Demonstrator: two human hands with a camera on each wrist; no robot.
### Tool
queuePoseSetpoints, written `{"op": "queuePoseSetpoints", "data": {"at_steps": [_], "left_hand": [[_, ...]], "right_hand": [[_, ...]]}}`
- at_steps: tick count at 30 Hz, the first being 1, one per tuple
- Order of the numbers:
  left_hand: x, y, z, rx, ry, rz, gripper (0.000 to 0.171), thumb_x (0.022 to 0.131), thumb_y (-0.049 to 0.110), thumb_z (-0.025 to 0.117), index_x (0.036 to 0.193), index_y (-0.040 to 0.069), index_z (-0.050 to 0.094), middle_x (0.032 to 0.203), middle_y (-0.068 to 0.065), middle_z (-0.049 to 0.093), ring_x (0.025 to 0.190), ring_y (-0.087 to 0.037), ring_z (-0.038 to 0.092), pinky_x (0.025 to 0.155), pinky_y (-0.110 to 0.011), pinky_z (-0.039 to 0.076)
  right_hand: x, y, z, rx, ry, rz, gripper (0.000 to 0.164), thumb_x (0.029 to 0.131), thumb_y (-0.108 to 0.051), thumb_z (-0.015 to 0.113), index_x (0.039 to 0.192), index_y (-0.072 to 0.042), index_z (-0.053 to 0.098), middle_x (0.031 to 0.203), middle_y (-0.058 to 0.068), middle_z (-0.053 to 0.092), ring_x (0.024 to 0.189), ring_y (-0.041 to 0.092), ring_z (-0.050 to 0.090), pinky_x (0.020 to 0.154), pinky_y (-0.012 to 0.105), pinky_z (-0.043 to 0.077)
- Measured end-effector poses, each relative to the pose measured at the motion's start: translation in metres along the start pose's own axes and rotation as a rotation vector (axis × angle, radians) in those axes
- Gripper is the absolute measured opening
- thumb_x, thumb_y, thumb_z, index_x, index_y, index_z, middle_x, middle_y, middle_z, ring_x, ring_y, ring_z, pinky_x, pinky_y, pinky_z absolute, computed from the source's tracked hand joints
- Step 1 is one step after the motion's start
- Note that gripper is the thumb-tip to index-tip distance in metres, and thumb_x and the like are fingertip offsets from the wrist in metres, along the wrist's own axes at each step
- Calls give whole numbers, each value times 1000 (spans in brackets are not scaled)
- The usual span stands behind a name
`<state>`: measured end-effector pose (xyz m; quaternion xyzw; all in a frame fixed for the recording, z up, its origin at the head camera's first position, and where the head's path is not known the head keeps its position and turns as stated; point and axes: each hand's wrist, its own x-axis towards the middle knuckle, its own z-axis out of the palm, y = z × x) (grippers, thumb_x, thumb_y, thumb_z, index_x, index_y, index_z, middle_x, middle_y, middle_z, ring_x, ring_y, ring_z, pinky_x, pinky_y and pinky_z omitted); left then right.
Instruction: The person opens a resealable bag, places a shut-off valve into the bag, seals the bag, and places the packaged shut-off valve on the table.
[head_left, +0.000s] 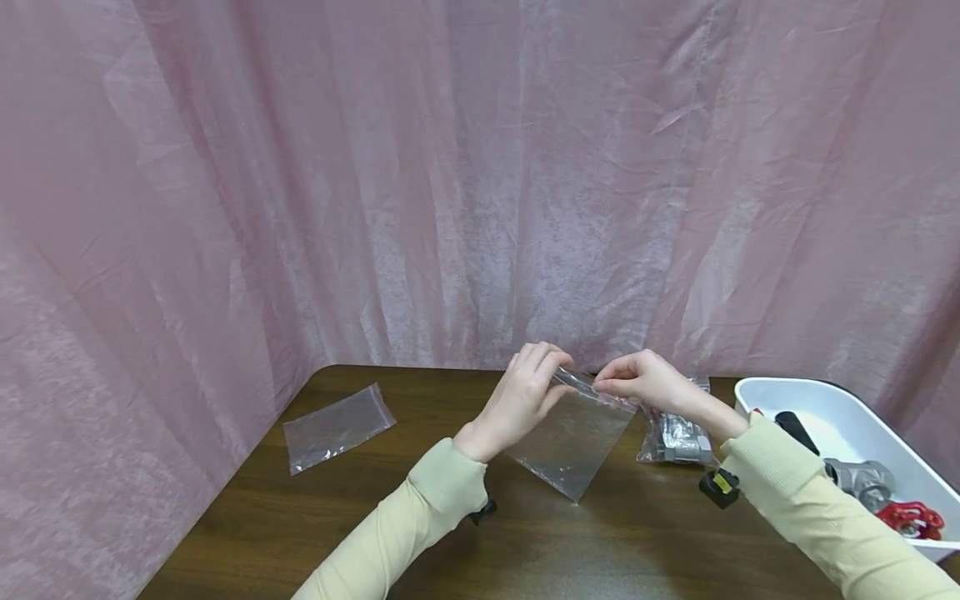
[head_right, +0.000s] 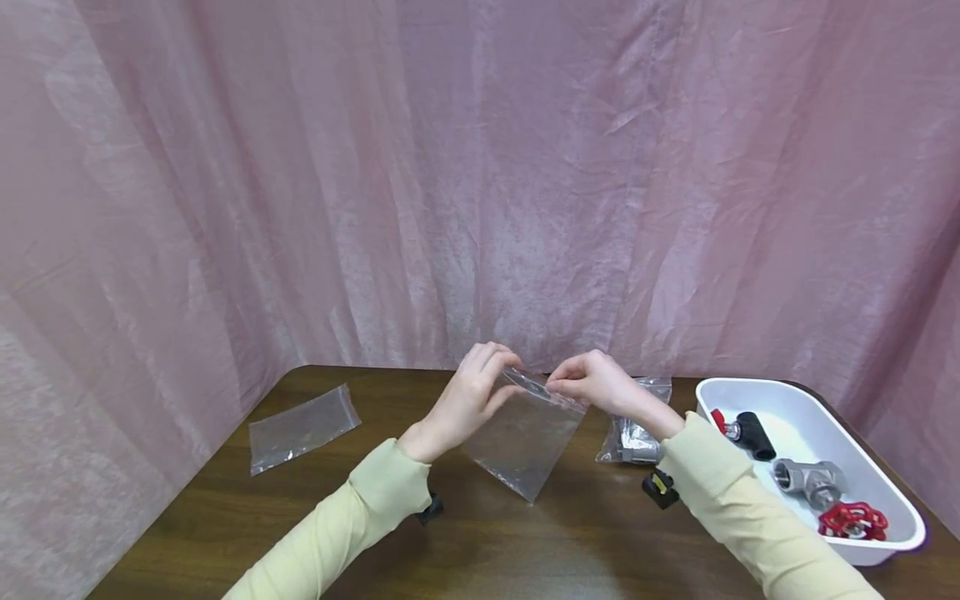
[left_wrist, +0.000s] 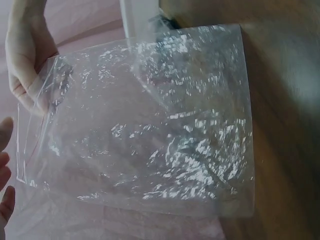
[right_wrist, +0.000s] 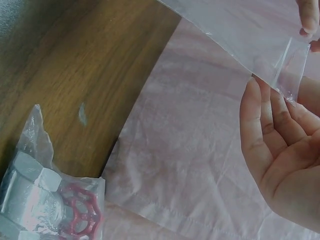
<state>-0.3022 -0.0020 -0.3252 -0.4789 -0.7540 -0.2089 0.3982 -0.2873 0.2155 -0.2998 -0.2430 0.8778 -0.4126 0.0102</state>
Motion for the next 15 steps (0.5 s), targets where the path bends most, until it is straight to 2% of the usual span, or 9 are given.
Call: {"op": "queuePoseSetpoints", "data": {"at_steps": [3,7,11,15], "left_hand": [[1,2,0,27,-36,40,30,77,19,72,99,7,54,98,0,52,93,-16,47,73,-26,37],[1,1,2,42,-52,56,29,76,20,72,98,8,57,97,2,53,94,-16,48,72,-27,38],[0,-3,3,48,-79,85,25,76,18,72,95,10,59,92,3,54,89,-14,49,73,-25,36],[-2,-8,3,38,-89,128,16,76,14,71,88,12,61,85,5,54,80,-11,48,67,-21,34]], "right_hand": [[0,0,0,1,-7,5,18,86,-18,63,92,-2,67,61,2,56,39,6,36,32,22,30],[1,1,1,-15,-13,-6,17,86,-17,63,91,-2,68,63,2,58,45,7,41,36,22,32],[1,2,2,-15,-8,-11,16,87,-17,62,91,-3,68,67,1,61,44,7,37,35,22,31],[1,1,4,-34,-5,-50,15,86,-17,63,90,-3,68,74,0,64,51,8,45,45,24,39]]}}
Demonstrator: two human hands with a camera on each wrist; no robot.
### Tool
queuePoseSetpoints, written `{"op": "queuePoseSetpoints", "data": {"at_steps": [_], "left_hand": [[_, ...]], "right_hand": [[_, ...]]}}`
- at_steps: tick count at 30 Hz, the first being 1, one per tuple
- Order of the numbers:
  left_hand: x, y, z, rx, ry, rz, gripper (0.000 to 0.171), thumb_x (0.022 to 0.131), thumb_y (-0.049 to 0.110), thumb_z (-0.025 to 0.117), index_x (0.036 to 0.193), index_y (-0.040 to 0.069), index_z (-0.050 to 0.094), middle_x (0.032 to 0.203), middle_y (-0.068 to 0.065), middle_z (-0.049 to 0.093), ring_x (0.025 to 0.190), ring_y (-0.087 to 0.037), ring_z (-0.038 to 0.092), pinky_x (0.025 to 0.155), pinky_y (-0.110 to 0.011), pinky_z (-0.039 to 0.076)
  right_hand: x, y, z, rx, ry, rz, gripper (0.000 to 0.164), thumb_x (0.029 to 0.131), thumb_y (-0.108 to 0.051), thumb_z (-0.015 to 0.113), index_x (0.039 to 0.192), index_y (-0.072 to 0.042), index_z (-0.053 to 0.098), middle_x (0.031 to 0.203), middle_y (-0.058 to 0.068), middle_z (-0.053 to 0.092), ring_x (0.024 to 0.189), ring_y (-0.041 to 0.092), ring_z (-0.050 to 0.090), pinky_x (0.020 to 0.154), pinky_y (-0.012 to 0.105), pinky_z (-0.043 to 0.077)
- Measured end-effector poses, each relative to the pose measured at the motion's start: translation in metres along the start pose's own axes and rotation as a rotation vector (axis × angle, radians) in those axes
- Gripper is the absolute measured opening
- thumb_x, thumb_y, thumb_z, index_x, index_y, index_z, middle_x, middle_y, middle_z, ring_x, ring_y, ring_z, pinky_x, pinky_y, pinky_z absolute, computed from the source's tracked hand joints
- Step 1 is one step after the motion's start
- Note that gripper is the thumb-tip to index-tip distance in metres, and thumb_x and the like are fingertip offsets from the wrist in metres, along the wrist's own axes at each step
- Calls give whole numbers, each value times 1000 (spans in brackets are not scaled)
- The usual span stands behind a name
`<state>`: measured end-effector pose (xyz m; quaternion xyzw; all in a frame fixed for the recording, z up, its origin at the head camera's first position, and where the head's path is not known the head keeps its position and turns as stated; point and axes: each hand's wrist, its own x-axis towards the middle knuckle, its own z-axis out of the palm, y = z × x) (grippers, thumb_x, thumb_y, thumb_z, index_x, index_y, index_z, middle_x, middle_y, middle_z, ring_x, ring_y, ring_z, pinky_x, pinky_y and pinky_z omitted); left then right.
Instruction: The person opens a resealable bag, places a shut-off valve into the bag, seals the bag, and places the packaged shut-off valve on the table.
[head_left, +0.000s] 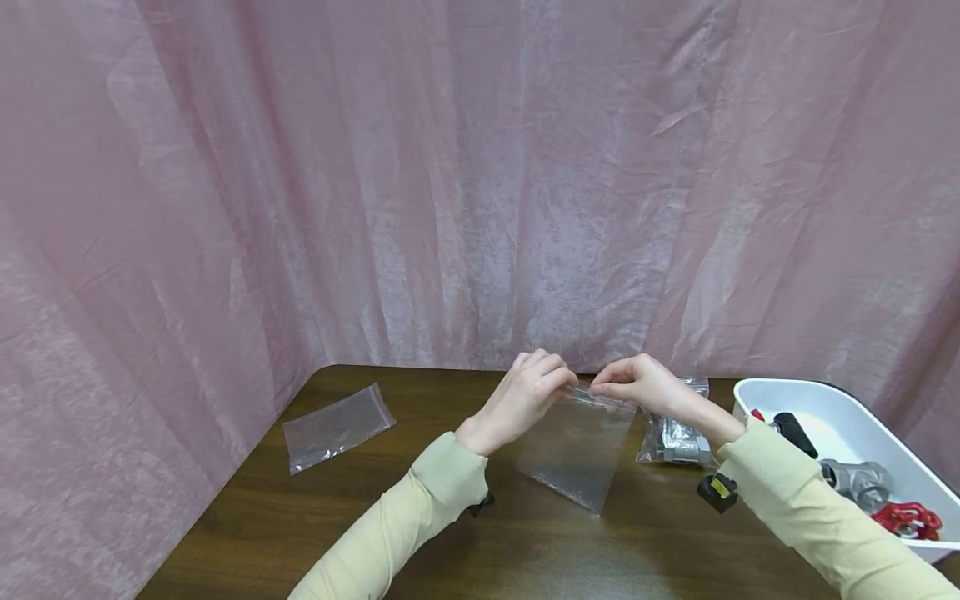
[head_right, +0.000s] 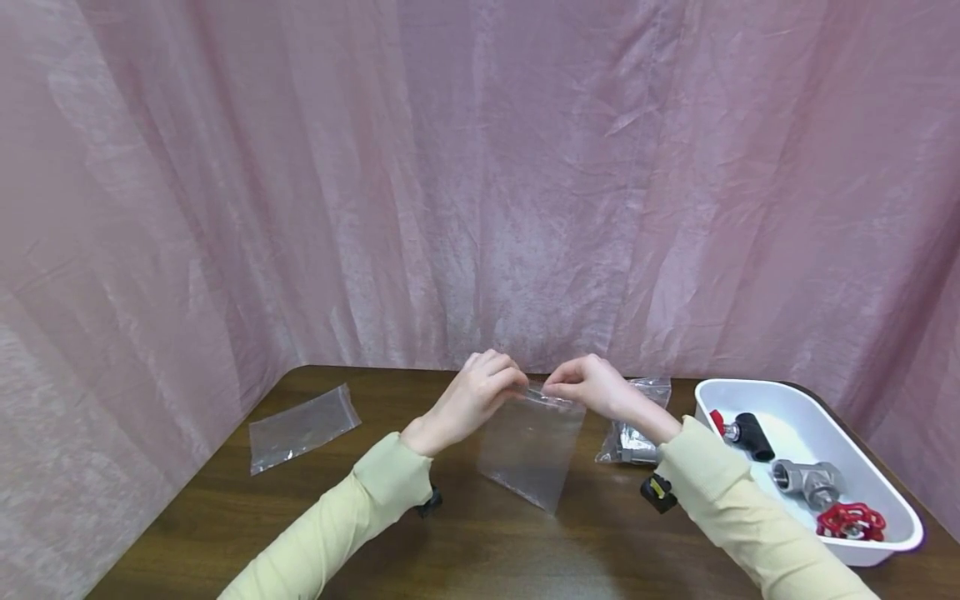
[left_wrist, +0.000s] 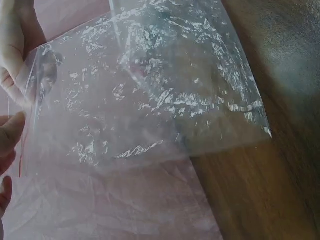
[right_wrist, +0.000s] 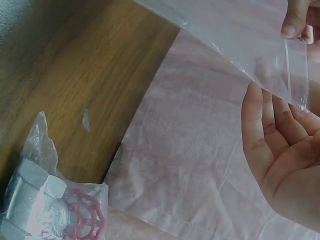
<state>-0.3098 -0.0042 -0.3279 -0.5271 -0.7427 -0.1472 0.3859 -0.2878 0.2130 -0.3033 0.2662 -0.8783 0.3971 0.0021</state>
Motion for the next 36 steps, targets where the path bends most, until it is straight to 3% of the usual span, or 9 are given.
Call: {"op": "queuePoseSetpoints", "data": {"at_steps": [5,13,23,30,36], "left_hand": [[-1,-1,0,-20,5,46,8,80,11,69,82,13,61,79,7,52,71,-8,44,60,-15,31],[-2,-1,0,-35,-5,59,9,81,5,66,80,12,61,79,7,54,71,-7,46,61,-17,34],[-4,4,-4,-3,-58,94,16,79,-2,64,82,13,62,81,8,56,74,-6,48,63,-16,34],[-3,7,-5,-72,-70,106,15,78,0,67,81,13,61,80,8,56,74,-6,49,65,-16,35],[-1,11,-6,-155,-125,131,13,75,6,70,81,14,63,80,10,56,77,-4,50,69,-14,36]], "right_hand": [[0,0,1,-41,-5,-45,13,85,-16,64,88,-4,69,77,-2,65,66,11,53,58,26,44],[-3,0,0,-122,30,-28,5,80,-11,69,80,-6,69,66,-5,62,56,9,48,49,24,39],[-3,-5,2,-225,164,3,4,81,-9,68,78,-7,68,65,-5,62,50,12,52,46,27,42],[-2,-9,5,-400,294,-29,5,78,-8,69,75,-10,67,64,-7,60,52,8,49,46,30,39],[-1,-13,10,-558,406,-33,4,78,-11,70,77,-11,66,65,-4,59,48,13,46,39,34,35]]}}
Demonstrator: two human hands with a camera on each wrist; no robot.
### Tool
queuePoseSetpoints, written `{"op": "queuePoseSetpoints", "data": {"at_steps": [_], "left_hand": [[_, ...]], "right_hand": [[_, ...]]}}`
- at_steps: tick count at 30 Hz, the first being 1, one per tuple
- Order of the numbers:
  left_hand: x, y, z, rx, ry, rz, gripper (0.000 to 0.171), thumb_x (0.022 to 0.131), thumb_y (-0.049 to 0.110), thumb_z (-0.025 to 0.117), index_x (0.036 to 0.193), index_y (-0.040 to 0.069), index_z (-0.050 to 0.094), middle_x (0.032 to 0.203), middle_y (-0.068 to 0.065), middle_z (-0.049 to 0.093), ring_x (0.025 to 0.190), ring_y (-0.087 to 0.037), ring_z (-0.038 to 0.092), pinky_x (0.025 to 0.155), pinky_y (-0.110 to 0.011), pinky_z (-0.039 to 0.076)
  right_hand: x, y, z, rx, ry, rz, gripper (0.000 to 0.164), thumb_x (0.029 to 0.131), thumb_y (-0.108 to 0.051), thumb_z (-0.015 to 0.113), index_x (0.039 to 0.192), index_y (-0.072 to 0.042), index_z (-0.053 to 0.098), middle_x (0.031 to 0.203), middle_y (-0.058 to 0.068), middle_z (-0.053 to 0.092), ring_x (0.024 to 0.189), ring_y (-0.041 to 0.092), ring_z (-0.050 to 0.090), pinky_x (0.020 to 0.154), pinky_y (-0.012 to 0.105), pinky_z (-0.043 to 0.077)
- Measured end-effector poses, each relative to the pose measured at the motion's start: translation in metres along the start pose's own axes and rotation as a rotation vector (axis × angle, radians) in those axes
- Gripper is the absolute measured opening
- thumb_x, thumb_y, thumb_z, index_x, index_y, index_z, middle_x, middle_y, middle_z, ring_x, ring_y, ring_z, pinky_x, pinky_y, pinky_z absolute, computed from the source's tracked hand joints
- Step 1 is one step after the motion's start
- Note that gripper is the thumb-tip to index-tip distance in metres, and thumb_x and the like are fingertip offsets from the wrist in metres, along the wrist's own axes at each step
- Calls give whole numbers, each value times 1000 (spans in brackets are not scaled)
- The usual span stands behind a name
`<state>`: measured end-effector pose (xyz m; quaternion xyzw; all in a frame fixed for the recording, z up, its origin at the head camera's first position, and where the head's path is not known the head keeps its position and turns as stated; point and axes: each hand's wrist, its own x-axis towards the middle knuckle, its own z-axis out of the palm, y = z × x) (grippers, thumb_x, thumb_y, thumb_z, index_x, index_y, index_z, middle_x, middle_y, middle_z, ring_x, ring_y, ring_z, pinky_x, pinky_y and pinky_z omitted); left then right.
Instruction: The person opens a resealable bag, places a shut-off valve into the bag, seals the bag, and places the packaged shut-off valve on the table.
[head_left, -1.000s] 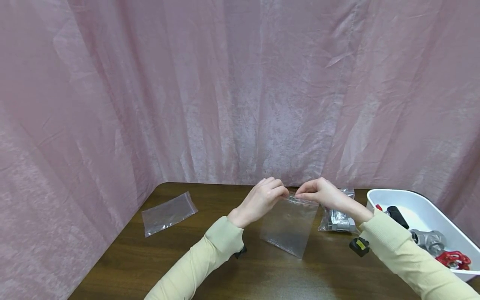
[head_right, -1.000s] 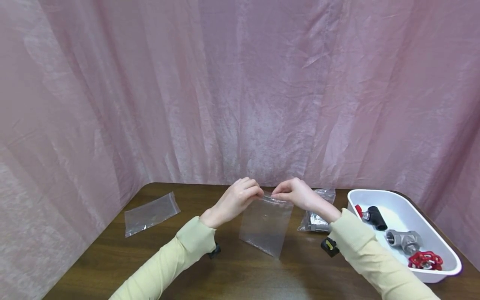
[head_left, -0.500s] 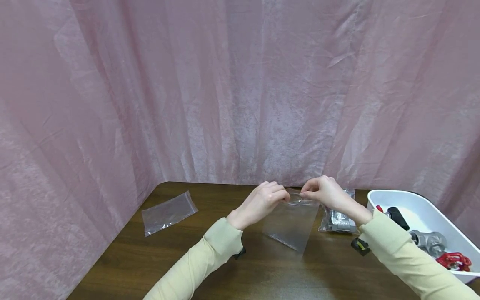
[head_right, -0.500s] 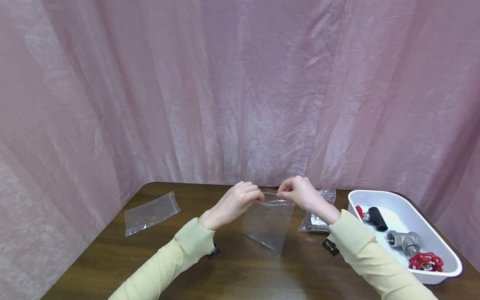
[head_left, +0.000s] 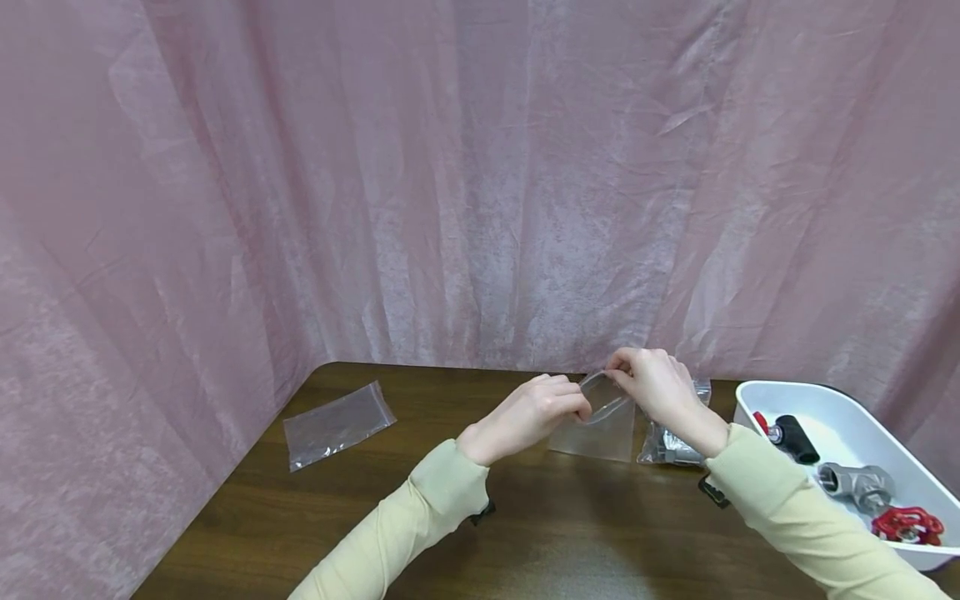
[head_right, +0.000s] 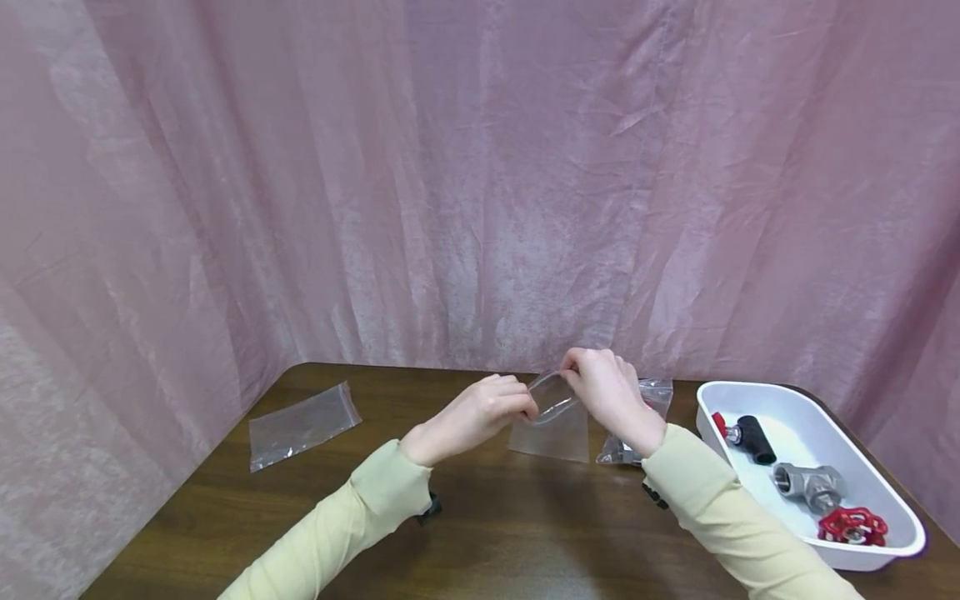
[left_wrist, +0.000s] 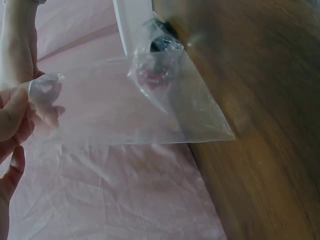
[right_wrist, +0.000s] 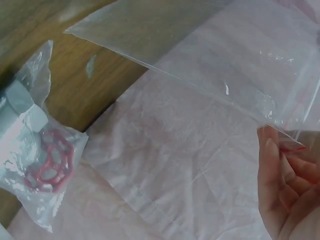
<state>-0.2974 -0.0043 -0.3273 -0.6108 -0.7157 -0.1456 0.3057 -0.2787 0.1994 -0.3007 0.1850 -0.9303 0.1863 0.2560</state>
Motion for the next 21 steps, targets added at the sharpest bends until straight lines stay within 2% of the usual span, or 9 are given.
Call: {"op": "queuePoseSetpoints", "data": {"at_steps": [6,10,12,15,18,21], "left_hand": [[3,5,1,-96,-35,15,12,77,7,70,83,15,64,82,11,55,79,-3,48,73,-13,35],[5,7,2,-129,-40,33,13,79,3,68,82,14,62,81,11,54,77,-4,47,73,-12,33],[6,8,1,-92,-48,39,13,79,4,68,82,15,62,81,11,54,77,-4,46,72,-13,33],[6,8,2,13,-36,33,12,78,8,70,83,16,63,84,10,55,80,-5,48,70,-14,34],[4,6,4,116,17,9,10,76,16,72,83,17,64,87,9,56,85,-7,49,71,-16,36],[3,1,6,140,80,-19,15,74,25,72,84,16,64,89,7,56,87,-9,49,74,-17,37]], "right_hand": [[-1,-4,5,-93,61,-34,7,79,-11,69,76,-11,63,70,2,62,50,22,53,38,38,38],[-1,-5,7,-103,65,-42,9,79,-9,69,75,-10,61,70,2,60,51,24,54,38,39,39],[-1,-4,8,-94,61,-44,8,79,-8,69,76,-10,61,70,2,61,52,24,54,39,39,39],[-2,-2,9,-75,57,-50,7,79,-7,69,76,-10,63,72,2,62,53,23,54,40,39,39],[-3,1,11,-64,58,-64,6,78,-7,70,77,-10,64,73,2,62,53,22,54,42,40,40],[-3,2,12,-61,59,-80,6,77,-8,70,78,-10,65,72,2,62,54,22,54,42,41,40]]}}
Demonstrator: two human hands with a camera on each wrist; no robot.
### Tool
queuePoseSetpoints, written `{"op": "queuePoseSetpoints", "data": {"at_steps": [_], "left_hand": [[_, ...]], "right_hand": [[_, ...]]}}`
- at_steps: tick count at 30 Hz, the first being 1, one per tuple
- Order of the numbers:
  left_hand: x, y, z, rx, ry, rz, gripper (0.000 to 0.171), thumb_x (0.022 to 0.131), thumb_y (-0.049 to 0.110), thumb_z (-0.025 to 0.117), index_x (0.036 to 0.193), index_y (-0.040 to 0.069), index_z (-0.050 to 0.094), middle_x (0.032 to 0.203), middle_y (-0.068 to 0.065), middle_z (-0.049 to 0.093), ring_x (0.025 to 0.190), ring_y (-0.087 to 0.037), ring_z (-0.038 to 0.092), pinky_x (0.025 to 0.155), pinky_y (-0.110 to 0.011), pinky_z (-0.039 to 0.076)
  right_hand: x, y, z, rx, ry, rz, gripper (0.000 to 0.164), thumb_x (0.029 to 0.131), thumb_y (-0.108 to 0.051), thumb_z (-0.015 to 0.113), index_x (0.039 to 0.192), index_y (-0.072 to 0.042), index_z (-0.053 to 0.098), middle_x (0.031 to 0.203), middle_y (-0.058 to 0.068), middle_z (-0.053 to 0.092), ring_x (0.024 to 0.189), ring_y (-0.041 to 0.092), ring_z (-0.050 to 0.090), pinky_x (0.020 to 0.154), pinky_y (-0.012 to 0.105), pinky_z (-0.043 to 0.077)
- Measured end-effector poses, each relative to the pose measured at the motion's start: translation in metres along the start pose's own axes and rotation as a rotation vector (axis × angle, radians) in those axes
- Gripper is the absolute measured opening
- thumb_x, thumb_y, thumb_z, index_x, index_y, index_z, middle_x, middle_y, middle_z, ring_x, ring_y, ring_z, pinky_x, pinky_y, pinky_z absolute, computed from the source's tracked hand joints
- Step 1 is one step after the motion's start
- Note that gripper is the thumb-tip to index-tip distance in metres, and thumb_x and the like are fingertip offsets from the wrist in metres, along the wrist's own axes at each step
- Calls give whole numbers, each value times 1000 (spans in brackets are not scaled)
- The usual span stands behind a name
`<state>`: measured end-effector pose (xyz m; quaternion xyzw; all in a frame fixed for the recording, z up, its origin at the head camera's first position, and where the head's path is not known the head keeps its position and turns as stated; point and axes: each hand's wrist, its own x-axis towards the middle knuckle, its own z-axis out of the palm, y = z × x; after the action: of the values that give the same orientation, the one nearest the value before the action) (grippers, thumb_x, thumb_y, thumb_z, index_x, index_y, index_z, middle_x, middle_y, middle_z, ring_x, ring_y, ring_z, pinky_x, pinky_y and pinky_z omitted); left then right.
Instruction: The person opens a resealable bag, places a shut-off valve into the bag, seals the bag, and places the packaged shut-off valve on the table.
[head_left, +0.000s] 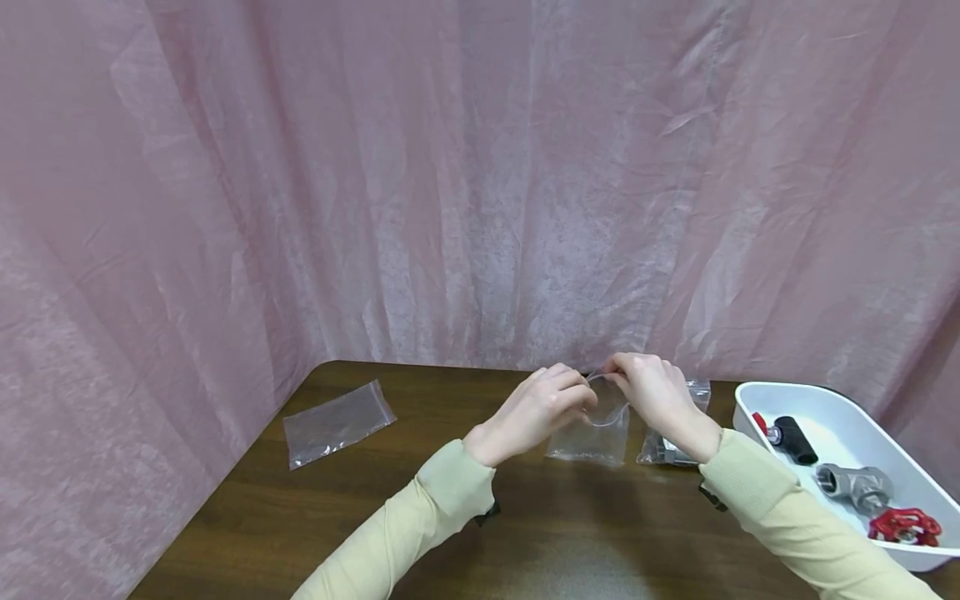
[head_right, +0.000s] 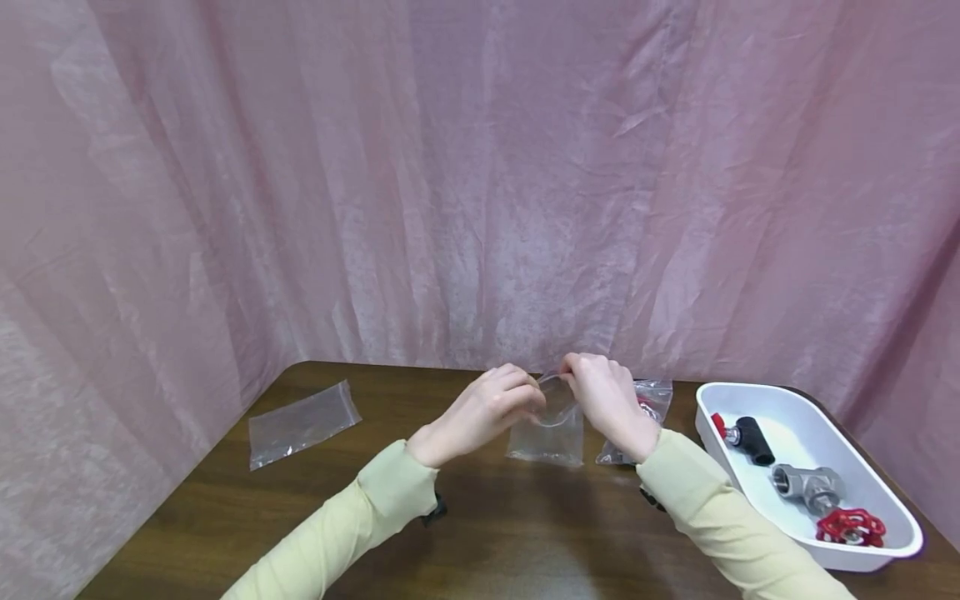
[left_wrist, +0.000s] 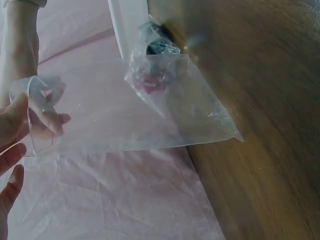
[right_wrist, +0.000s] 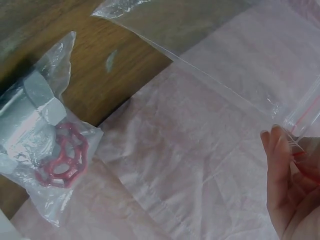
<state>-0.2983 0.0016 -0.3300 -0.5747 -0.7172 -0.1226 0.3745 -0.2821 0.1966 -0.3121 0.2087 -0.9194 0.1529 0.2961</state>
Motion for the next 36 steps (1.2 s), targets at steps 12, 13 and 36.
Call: {"op": "queuePoseSetpoints", "data": {"at_steps": [12,13,36], "left_hand": [[-3,-5,3,-174,-25,-13,23,75,27,71,86,9,62,90,4,54,89,-8,46,79,-11,34],[-3,-5,3,-195,-30,-18,23,75,26,71,86,9,62,91,4,54,89,-8,45,79,-10,34],[-5,-17,-3,-244,-84,-15,22,74,-7,67,84,12,62,85,8,55,83,-3,46,76,-10,35]], "right_hand": [[1,2,1,-10,-22,-15,5,78,-11,71,79,-11,66,71,1,62,55,21,56,42,41,41],[1,3,1,-13,-23,-15,5,78,-11,71,78,-11,66,71,0,62,55,22,56,42,41,41],[0,5,0,71,-90,6,5,80,-17,69,79,-12,68,71,-4,62,55,14,52,44,37,40]]}}
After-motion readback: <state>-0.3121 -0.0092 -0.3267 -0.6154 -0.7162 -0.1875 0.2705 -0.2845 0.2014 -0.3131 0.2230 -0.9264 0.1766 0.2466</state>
